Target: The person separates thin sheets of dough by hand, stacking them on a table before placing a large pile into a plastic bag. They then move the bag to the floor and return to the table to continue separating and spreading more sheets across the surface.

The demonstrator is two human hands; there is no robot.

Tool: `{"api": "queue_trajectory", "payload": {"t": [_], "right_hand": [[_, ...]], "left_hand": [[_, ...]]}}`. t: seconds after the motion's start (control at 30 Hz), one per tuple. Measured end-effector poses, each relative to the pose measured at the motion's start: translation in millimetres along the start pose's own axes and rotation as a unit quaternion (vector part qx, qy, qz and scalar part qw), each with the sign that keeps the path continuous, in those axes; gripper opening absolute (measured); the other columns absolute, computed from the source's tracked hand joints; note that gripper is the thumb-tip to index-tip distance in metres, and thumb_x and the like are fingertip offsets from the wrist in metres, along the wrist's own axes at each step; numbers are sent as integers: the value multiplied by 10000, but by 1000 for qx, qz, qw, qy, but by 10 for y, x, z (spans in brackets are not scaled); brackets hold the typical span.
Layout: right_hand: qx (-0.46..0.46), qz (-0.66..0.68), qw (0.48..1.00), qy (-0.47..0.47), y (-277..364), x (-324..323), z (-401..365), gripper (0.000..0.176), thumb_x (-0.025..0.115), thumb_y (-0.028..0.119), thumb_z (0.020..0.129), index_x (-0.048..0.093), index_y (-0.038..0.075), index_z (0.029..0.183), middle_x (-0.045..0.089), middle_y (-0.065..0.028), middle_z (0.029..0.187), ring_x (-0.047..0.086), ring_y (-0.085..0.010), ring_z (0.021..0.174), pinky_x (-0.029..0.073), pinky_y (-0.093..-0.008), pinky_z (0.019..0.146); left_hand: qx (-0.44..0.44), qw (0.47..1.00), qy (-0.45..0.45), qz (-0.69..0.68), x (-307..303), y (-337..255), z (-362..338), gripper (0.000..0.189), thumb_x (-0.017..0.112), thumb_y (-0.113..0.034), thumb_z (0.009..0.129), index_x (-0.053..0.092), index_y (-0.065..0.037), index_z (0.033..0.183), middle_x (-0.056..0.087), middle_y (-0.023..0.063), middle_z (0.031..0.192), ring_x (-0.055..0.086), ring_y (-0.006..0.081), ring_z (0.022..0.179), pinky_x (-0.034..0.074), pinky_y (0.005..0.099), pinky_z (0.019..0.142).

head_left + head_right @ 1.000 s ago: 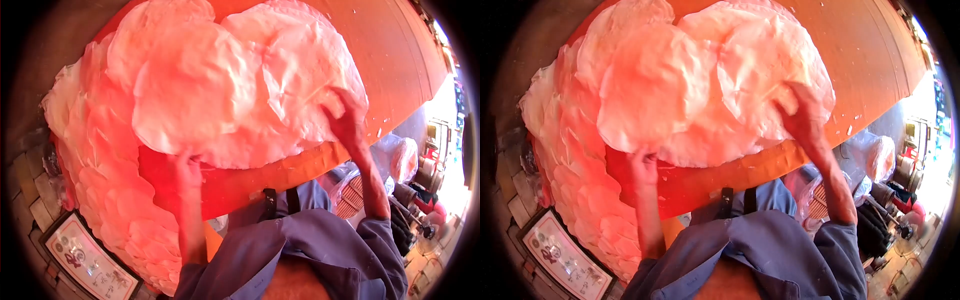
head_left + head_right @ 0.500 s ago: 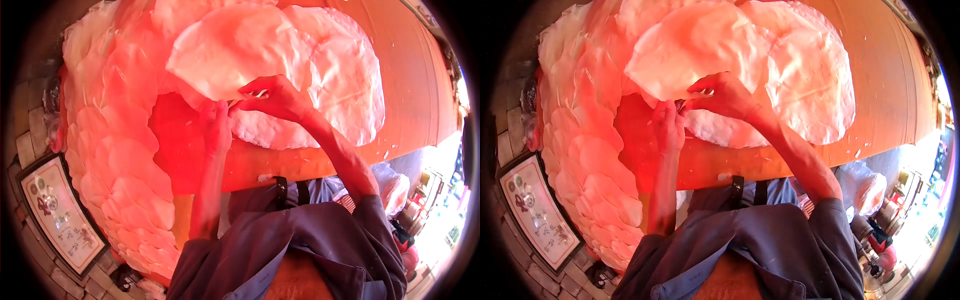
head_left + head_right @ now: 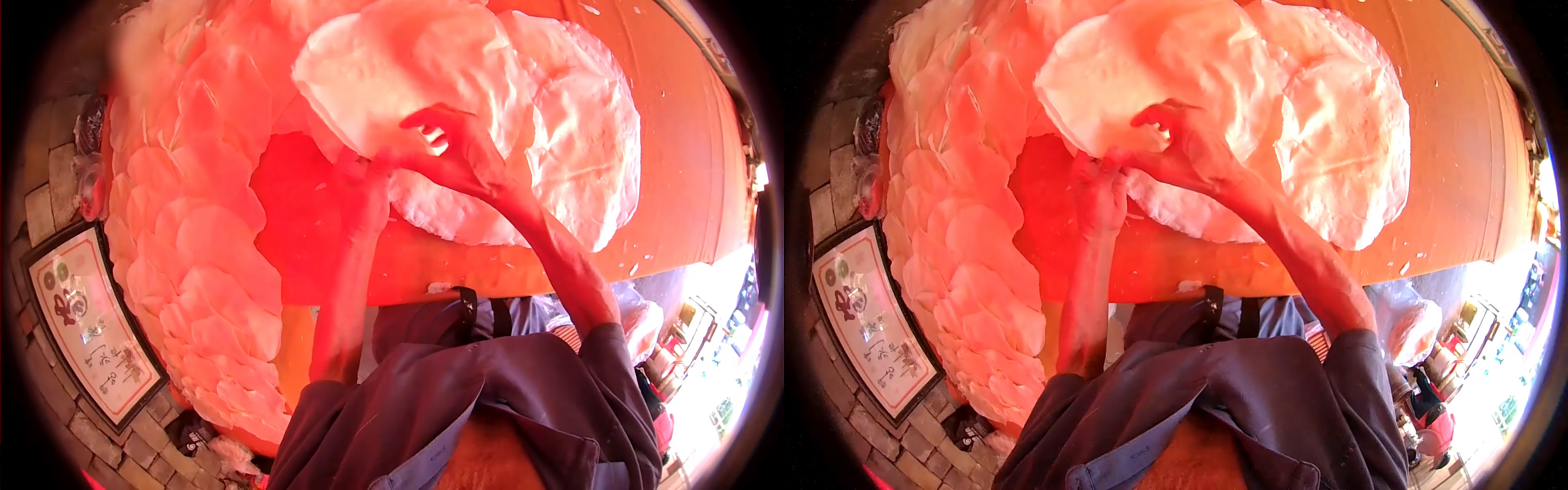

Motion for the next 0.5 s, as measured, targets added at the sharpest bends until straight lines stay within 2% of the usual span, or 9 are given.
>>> {"api": "queue_trajectory", "payload": {"t": [0.07,0.2,0.3,0.5], "right_hand": [[17,95,995,-26,53,1,123,472,800,330,772,672,-12,1072,676,-116,1043,655,-189,835,545,-321,719],[-18,-33,999,6,361,13,275,478,799,299,774,664,-51,1071,692,-140,973,668,-201,872,550,-315,731],[18,60,998,11,197,36,284,458,805,250,762,666,-47,1082,700,-148,959,675,-204,865,554,-312,743],[-21,37,999,31,180,-63,244,455,799,229,757,665,-32,1105,711,-151,975,694,-213,869,563,-324,750]], "left_hand": [[-7,1000,14,-4,29,6,13,207,605,-68,936,508,-10,1109,607,76,1047,618,185,962,523,340,861],[-22,999,32,-3,82,33,27,235,607,-61,932,504,-18,1139,603,67,1065,612,176,969,519,329,851],[-33,999,40,3,81,17,29,258,608,-56,929,501,-24,1162,601,60,1079,608,170,973,517,321,844],[-48,998,23,22,31,79,32,307,610,-46,924,494,-36,1208,596,47,1106,600,157,983,512,304,830]]}}
Point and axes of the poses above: each hand's wrist, its own z-axis towards the middle knuckle, its own x-axis out of the palm, y = z × x, the point moved 8 cm from there along z, towards the middle knuckle
